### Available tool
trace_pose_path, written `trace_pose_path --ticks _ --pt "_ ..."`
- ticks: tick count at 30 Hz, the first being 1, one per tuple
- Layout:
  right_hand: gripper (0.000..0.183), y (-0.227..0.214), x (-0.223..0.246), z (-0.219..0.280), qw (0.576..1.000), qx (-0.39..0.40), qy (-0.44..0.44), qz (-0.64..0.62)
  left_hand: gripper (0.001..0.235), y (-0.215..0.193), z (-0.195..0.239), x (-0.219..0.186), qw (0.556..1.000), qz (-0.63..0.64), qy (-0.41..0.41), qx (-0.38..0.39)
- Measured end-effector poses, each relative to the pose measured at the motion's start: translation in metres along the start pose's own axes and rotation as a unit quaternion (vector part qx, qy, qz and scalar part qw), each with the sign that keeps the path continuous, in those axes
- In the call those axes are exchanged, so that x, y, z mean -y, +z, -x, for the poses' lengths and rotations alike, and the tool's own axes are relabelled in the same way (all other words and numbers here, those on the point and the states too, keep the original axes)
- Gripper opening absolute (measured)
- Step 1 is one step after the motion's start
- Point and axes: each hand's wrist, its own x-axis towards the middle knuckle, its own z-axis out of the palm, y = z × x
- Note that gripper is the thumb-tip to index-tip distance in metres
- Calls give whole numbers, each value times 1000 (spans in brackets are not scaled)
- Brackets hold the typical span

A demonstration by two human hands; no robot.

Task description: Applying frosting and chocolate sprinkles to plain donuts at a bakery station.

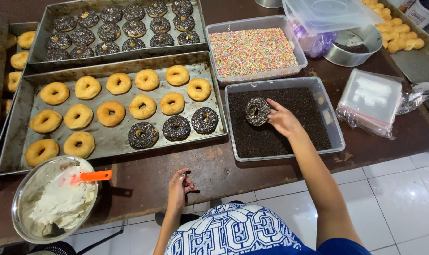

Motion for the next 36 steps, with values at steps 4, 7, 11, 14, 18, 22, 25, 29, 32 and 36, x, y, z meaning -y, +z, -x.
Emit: trace_pose_path --ticks 4,7,11,14,18,22,25,29,32,36 --pt "102 22 3 7 999 38 -2 32 33 5 1 -5 1000 -2 -4 -5" --pt "104 26 3 6 998 54 1 24 34 9 5 -8 1000 -4 -10 -9" --pt "88 30 14 10 999 4 30 39 33 7 6 -5 1000 8 -2 -5" --pt "68 -2 7 -1 997 -19 70 33 32 3 8 0 1000 20 -2 -6" --pt "49 -33 -13 -15 982 -35 130 131 33 0 8 -1 1000 20 -2 -12" --pt "41 -16 2 9 975 -35 184 122 33 5 6 -6 1000 14 -13 -21" --pt "38 -23 8 20 986 18 165 6 32 5 7 -8 1000 15 -16 -13" --pt "37 16 29 44 983 -132 -35 119 32 9 4 -11 1000 12 -10 -2" --pt "43 36 18 56 916 -215 -105 323 32 11 3 -10 1000 9 -10 5" --pt "44 30 -3 58 786 -156 -178 571 33 12 -5 -6 1000 3 -10 8"
